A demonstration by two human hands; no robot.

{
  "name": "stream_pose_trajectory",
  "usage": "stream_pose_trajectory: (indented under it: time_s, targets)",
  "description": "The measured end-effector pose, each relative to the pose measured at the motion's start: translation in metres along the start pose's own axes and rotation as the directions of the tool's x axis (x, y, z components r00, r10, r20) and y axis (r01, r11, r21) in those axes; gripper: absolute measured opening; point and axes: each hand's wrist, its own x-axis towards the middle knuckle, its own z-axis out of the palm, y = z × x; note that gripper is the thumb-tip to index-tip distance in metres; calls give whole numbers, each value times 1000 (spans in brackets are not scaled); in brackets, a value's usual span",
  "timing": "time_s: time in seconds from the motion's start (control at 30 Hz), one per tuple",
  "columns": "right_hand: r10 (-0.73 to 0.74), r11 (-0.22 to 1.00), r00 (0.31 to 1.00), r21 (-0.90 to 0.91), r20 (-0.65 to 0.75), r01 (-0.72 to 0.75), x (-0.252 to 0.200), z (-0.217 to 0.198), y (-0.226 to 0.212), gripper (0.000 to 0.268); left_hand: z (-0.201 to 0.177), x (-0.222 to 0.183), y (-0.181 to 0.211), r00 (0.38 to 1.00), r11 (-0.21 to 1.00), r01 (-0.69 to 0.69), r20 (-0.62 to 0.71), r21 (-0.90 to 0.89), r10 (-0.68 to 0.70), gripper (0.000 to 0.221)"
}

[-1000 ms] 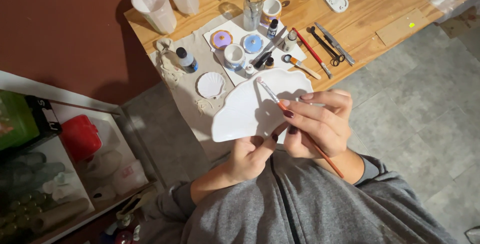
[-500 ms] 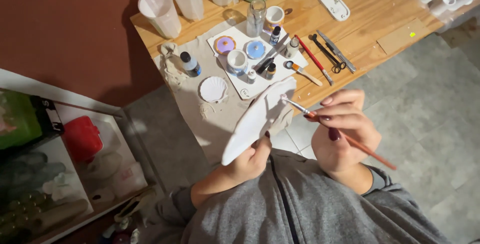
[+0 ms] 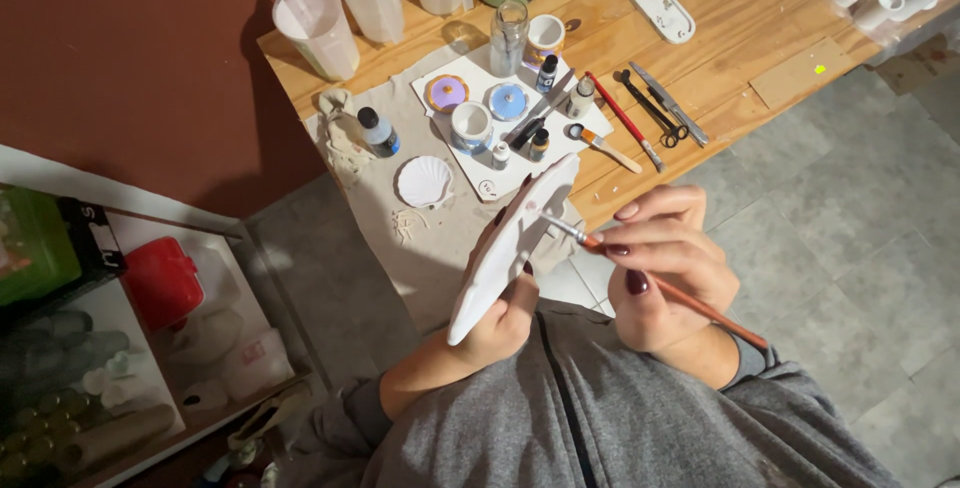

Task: Painting a white shell-shaped decorative object using a thin paintbrush and white paint.

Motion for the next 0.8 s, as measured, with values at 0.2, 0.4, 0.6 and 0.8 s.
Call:
stream_pose_trajectory:
  time_s: [0.2,0.4,0.6,0.8]
  targets:
    - [-13,998,999,-57,35,15,2,-4,-2,23,0,1,1,1000,999,25,14,-29,-24,57]
    - [-2,995,997,-96,73,9,3,-4,-2,21,0,-4,-6,1000,1000,-8,-4,0,8,58]
    - [-11,995,998,-97,65,17,5,-3,-3,22,-2,-2,-5,1000,1000,-19,-2,-2,19,56]
    - [3,994,995,-113,103,9,3,-6,-5,21,-3,-1,-3,1000,1000,-16,10,-1,16,56]
